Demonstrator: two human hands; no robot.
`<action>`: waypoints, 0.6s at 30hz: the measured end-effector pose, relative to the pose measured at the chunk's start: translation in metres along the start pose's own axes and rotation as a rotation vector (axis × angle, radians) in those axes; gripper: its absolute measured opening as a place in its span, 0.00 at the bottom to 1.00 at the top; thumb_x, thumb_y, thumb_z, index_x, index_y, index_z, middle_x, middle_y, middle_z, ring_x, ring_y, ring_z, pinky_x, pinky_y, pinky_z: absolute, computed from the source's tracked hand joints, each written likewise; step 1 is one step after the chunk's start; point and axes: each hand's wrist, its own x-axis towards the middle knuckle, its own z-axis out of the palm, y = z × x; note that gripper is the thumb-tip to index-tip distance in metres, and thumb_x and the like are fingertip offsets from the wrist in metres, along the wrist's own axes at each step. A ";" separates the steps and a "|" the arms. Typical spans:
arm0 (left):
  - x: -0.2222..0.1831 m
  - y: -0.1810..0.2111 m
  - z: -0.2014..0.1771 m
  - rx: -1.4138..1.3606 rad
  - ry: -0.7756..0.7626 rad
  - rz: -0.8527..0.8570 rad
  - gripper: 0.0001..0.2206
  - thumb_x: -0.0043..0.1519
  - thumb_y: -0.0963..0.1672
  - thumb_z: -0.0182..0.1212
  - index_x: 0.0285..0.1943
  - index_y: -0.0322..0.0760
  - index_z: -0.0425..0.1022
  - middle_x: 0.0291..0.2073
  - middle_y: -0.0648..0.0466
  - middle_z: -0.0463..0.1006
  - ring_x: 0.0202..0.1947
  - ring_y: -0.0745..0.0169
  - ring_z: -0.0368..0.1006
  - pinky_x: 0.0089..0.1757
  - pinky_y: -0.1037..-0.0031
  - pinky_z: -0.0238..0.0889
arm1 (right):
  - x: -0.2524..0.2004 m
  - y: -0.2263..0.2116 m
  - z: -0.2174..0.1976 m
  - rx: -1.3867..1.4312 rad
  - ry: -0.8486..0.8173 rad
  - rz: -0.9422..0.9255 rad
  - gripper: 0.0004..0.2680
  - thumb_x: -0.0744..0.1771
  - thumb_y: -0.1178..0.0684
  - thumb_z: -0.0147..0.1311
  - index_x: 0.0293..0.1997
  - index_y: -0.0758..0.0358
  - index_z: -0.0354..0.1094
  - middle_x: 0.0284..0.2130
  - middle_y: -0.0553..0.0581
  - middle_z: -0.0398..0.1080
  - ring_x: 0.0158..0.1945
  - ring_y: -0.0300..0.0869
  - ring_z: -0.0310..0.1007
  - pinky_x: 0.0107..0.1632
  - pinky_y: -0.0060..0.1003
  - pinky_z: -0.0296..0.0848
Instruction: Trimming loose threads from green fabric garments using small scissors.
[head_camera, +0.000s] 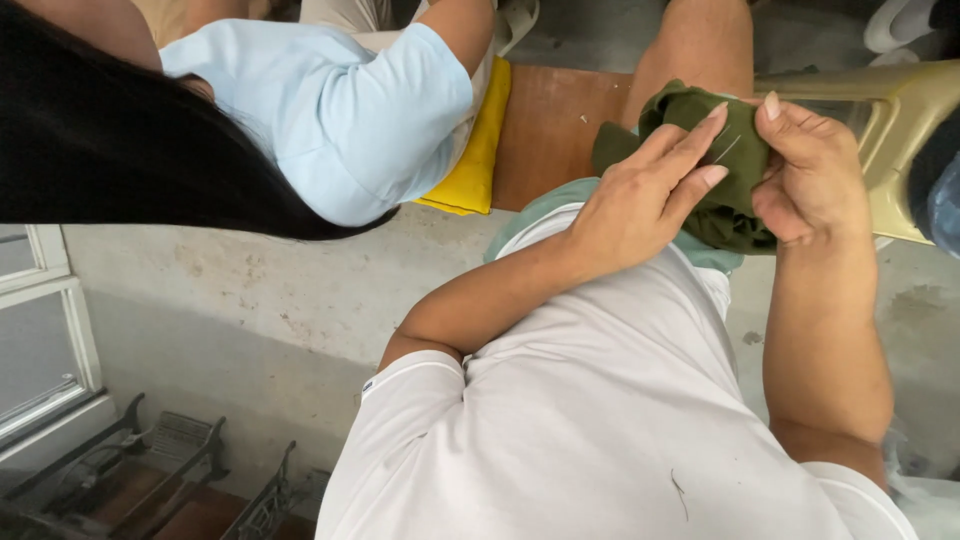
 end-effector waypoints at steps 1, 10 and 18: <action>0.001 -0.006 0.006 -0.016 0.049 0.030 0.24 0.75 0.52 0.48 0.81 0.55 0.52 0.49 0.61 0.71 0.42 0.66 0.74 0.50 0.72 0.73 | 0.002 0.003 -0.001 0.080 -0.026 -0.012 0.11 0.68 0.45 0.61 0.48 0.61 0.76 0.39 0.53 0.79 0.40 0.36 0.80 0.47 0.24 0.82; 0.007 -0.021 0.019 0.029 0.137 0.033 0.24 0.75 0.54 0.49 0.80 0.57 0.52 0.55 0.65 0.74 0.49 0.68 0.78 0.54 0.72 0.76 | 0.003 0.008 0.000 0.166 -0.061 0.018 0.11 0.68 0.47 0.62 0.50 0.63 0.75 0.39 0.53 0.79 0.41 0.36 0.80 0.48 0.26 0.81; 0.006 -0.021 0.021 0.037 0.193 0.049 0.24 0.74 0.53 0.52 0.79 0.60 0.54 0.55 0.66 0.75 0.50 0.71 0.78 0.55 0.75 0.77 | 0.002 0.009 0.000 0.154 -0.064 -0.008 0.12 0.69 0.46 0.60 0.51 0.62 0.76 0.42 0.53 0.79 0.44 0.36 0.81 0.50 0.25 0.82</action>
